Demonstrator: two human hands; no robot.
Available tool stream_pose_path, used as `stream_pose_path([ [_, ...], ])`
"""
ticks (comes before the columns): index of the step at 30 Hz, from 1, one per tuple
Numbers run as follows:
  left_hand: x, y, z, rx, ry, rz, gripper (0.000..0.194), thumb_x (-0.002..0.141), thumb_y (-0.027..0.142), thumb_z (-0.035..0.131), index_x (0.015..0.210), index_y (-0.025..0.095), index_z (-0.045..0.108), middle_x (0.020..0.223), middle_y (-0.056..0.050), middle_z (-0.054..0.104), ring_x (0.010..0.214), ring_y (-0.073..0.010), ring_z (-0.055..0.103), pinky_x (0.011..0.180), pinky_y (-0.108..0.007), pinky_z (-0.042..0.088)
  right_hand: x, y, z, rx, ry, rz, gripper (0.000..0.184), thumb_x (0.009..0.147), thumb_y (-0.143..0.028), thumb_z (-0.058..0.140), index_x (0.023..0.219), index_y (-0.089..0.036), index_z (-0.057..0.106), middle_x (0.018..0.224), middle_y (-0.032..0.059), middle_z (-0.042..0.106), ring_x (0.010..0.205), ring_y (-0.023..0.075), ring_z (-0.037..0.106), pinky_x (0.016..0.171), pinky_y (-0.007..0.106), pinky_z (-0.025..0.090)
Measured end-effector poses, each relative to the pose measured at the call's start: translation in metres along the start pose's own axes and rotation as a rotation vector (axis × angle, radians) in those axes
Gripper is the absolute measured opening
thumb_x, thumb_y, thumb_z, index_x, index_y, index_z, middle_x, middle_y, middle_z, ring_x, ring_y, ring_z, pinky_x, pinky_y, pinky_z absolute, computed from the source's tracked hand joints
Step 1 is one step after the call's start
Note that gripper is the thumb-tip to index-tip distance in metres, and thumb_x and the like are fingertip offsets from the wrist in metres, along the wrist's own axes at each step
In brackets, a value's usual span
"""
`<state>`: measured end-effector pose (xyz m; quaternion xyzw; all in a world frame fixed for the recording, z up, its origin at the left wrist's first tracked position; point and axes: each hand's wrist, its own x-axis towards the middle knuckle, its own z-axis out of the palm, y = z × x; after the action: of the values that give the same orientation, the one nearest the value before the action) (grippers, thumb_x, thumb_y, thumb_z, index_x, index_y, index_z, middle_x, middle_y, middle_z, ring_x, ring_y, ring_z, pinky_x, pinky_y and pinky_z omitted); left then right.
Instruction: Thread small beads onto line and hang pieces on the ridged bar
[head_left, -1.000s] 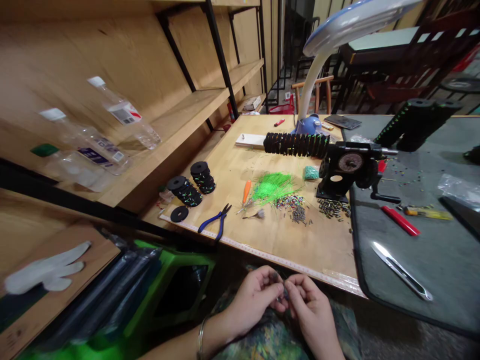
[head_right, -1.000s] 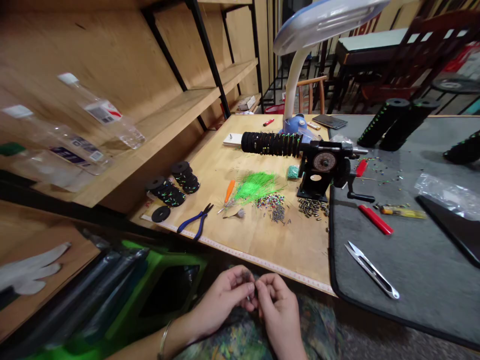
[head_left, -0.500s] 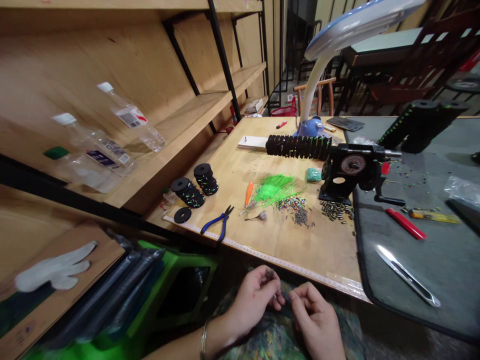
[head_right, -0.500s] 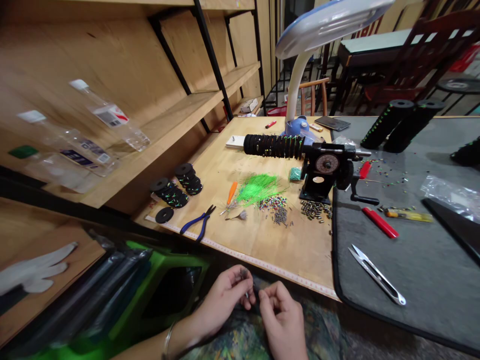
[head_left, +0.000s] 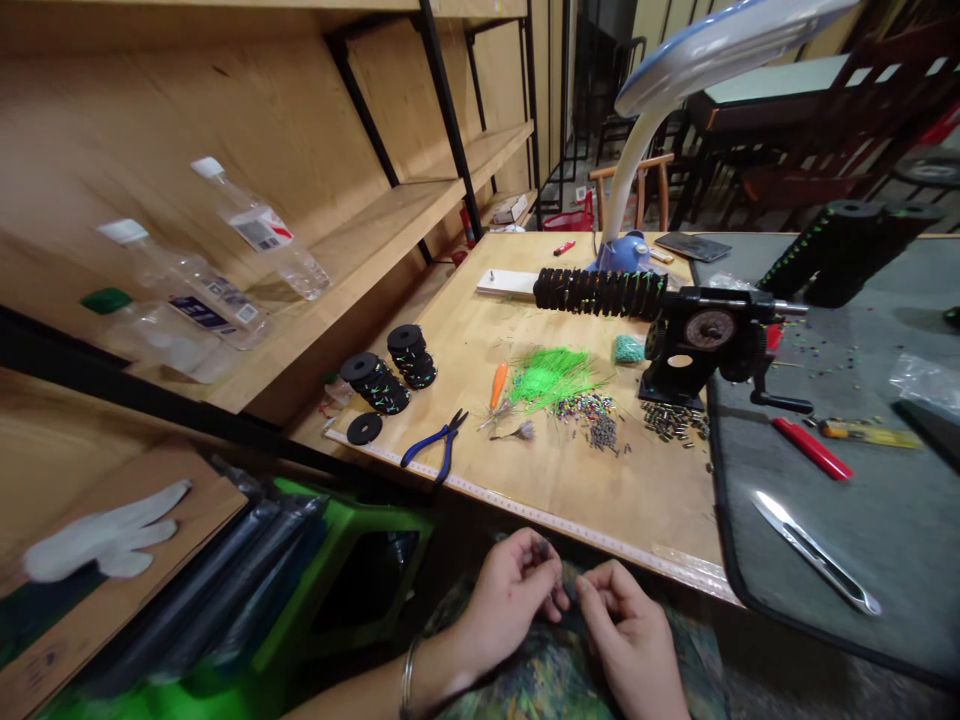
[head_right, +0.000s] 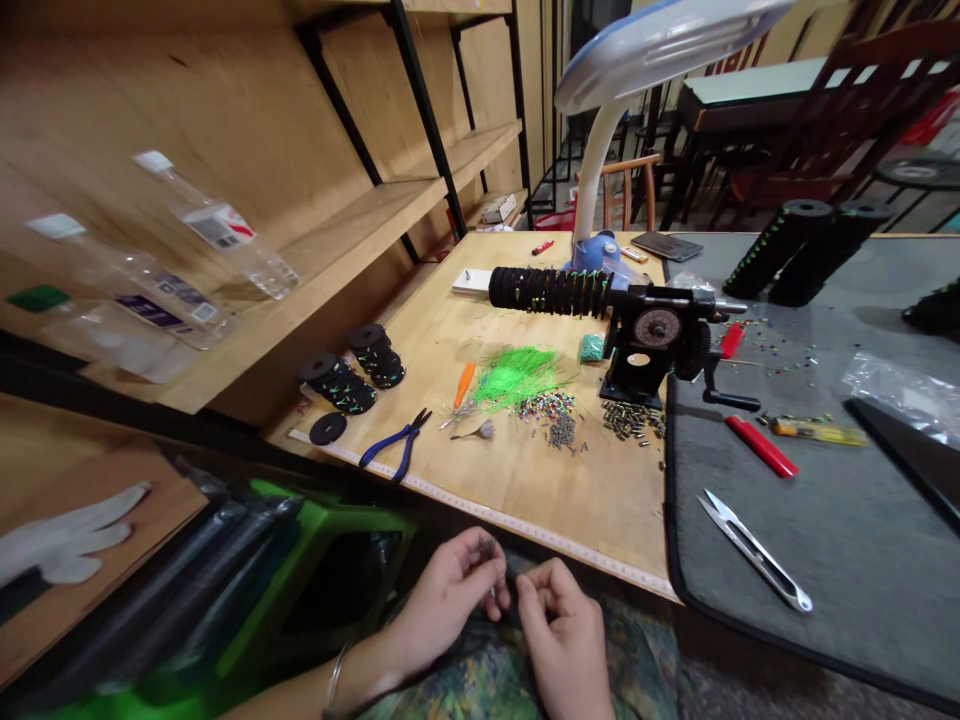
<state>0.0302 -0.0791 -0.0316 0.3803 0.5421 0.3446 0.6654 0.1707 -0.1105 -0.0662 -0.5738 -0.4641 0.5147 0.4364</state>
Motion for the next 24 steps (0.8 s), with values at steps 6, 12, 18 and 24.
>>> stream_pose_path([
  [6, -0.0039, 0.0029, 0.0026, 0.102, 0.025, 0.065, 0.021, 0.077, 0.031, 0.066, 0.074, 0.015, 0.053, 0.061, 0.001, 0.057, 0.056, -0.0123, 0.06, 0.051, -0.021, 0.05, -0.0007, -0.0006, 0.0009, 0.05, -0.055, 0.081, 0.038, 0.084, -0.054, 0.058, 0.074, -0.018, 0.059, 0.045, -0.0058, 0.049, 0.039, 0.0086, 0.038, 0.04, 0.02, 0.027],
  [12, -0.0055, -0.0018, 0.0016, 0.203, -0.003, 0.102, 0.017, 0.081, 0.03, 0.061, 0.077, 0.015, 0.055, 0.063, -0.001, 0.06, 0.058, -0.0138, 0.061, 0.052, -0.023, 0.05, 0.0036, -0.0048, 0.0047, 0.228, -0.099, 0.175, 0.046, 0.077, -0.062, 0.063, 0.083, -0.017, 0.057, 0.04, -0.0088, 0.046, 0.035, 0.0071, 0.035, 0.038, 0.019, 0.026],
  [18, -0.0057, 0.0001, 0.0029, 0.18, -0.053, 0.084, 0.014, 0.082, 0.028, 0.058, 0.078, 0.016, 0.053, 0.062, 0.001, 0.057, 0.058, -0.0132, 0.059, 0.054, -0.022, 0.048, 0.0076, -0.0025, 0.0051, 0.375, -0.091, 0.255, 0.046, 0.073, -0.063, 0.066, 0.078, -0.019, 0.052, 0.036, -0.0122, 0.04, 0.031, 0.005, 0.028, 0.036, 0.016, 0.018],
  [24, -0.0053, 0.0035, 0.0037, 0.169, -0.076, 0.083, 0.009, 0.077, 0.015, 0.059, 0.079, 0.017, 0.051, 0.059, 0.004, 0.053, 0.053, -0.0097, 0.051, 0.053, -0.02, 0.043, 0.0084, -0.0006, -0.0001, 0.397, -0.055, 0.242, 0.042, 0.077, -0.059, 0.065, 0.073, -0.02, 0.051, 0.037, -0.0137, 0.035, 0.033, 0.0046, 0.022, 0.037, 0.017, 0.016],
])
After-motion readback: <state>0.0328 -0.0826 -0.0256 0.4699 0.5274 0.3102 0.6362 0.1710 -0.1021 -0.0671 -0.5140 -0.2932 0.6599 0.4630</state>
